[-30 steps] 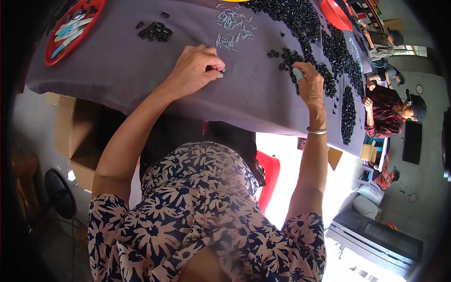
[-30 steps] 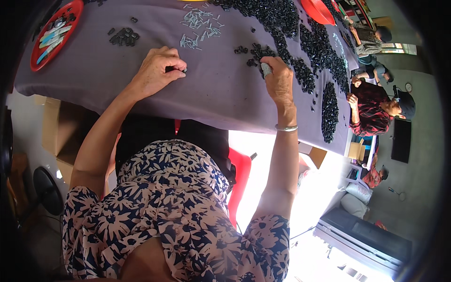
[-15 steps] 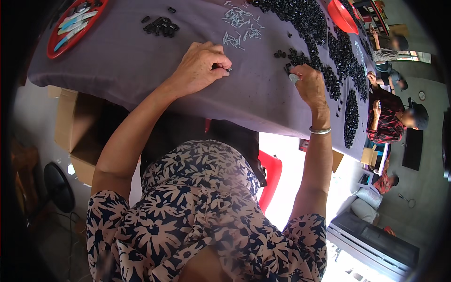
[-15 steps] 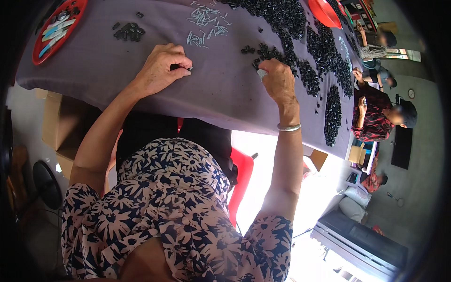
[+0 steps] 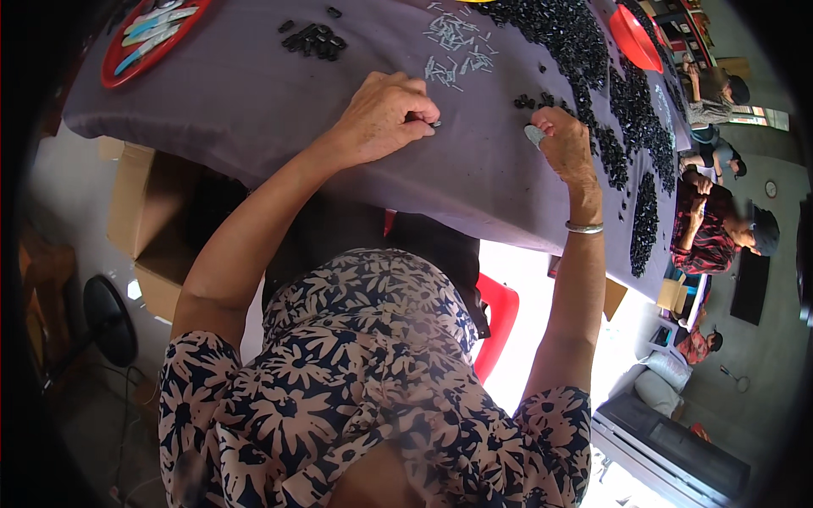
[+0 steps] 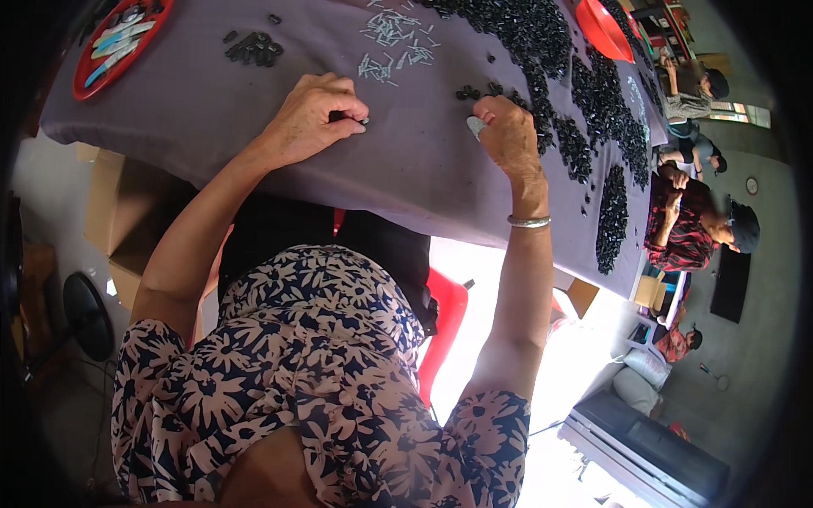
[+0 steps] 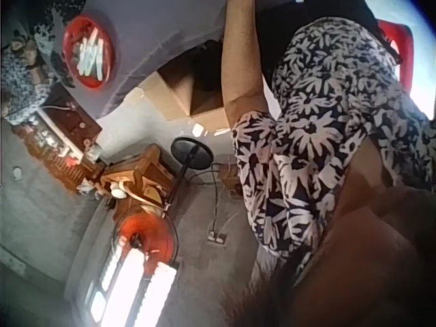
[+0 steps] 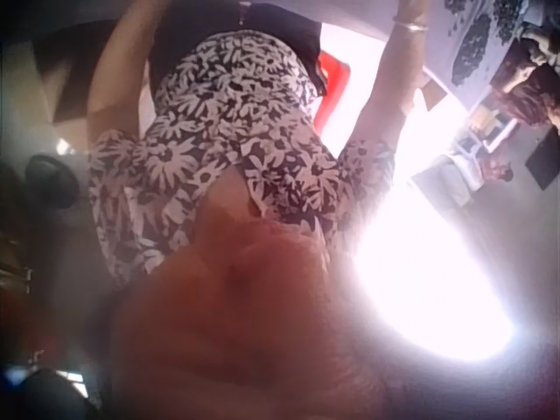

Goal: The recorder is assembling small silver metal pins into black plastic components at a table with other workers.

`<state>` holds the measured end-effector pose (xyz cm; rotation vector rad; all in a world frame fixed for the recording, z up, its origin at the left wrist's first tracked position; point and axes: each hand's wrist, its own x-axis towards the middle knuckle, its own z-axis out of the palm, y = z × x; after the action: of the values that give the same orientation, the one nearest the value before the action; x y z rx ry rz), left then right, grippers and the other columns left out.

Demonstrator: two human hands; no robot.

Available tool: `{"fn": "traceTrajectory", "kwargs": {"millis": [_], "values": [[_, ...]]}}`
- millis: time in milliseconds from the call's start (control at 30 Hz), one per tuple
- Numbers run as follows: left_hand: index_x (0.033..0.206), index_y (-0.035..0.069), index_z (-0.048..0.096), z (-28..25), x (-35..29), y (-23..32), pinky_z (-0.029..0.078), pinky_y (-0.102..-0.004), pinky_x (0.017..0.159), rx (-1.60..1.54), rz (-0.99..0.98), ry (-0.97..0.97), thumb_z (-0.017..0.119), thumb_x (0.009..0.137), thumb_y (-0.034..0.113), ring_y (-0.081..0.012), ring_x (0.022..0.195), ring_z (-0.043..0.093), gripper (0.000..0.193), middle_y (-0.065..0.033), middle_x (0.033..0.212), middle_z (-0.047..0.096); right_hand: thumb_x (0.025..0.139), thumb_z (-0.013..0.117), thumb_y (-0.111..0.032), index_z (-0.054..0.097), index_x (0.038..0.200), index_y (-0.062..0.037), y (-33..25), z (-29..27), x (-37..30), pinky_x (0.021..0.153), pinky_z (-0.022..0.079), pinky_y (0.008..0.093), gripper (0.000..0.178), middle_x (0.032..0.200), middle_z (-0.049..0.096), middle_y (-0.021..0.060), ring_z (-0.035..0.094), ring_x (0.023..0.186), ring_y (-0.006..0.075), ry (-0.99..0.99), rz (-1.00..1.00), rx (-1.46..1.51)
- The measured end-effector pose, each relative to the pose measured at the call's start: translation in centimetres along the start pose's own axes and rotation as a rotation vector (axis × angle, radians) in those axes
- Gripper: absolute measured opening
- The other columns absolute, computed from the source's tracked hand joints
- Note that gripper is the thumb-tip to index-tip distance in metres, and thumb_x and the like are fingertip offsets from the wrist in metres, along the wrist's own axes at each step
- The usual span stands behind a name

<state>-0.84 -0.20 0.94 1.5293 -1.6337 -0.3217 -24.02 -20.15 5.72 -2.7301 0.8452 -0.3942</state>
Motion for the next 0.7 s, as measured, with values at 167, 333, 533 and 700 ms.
{"fn": "traceTrajectory", "kwargs": {"millis": [167,333,533,700], "values": [[0.082,0.010,0.070,0.0,0.0,-0.1,0.037,-0.0357,0.089,0.002,0.004,0.001,0.071,0.076,0.013,-0.0169,0.087,0.056,0.007,0.0017,0.079,0.060,0.073,0.071,0.002,0.063,0.085,-0.0037,-2.3,0.1,0.3,0.064,0.049,0.0269,0.015,0.074,0.064,0.0049,0.060,0.064,0.0168,0.047,-0.126,-0.136],[0.084,0.008,0.069,0.0,-0.1,0.1,0.036,-0.0348,0.090,0.013,0.012,0.000,0.071,0.077,0.014,-0.0167,0.087,0.055,0.009,0.0006,0.081,0.059,0.089,0.062,0.003,0.062,0.101,-0.0002,-4.9,2.0,-0.5,0.071,0.048,0.0209,0.012,0.090,0.062,-0.0022,0.057,0.081,0.0048,0.001,-0.044,0.661],[0.078,0.011,0.068,0.5,-0.1,-0.2,0.036,-0.0368,0.088,-0.006,0.021,0.033,0.073,0.074,0.015,-0.0179,0.088,0.056,0.007,0.0027,0.077,0.059,0.089,0.061,0.006,0.064,0.106,-0.0002,-7.9,3.9,-0.5,0.076,0.048,0.0213,0.018,0.095,0.064,-0.0002,0.058,0.085,0.0066,-0.052,-0.053,0.824],[0.076,0.012,0.068,0.8,-0.2,-0.4,0.036,-0.0366,0.088,-0.012,0.014,0.041,0.073,0.074,0.016,-0.0174,0.087,0.055,0.006,0.0031,0.076,0.059,0.086,0.062,0.008,0.068,0.102,0.0002,-9.3,3.7,0.0,0.077,0.048,0.0208,0.019,0.094,0.065,0.0004,0.059,0.085,0.0081,-0.010,-0.162,0.745]]}}
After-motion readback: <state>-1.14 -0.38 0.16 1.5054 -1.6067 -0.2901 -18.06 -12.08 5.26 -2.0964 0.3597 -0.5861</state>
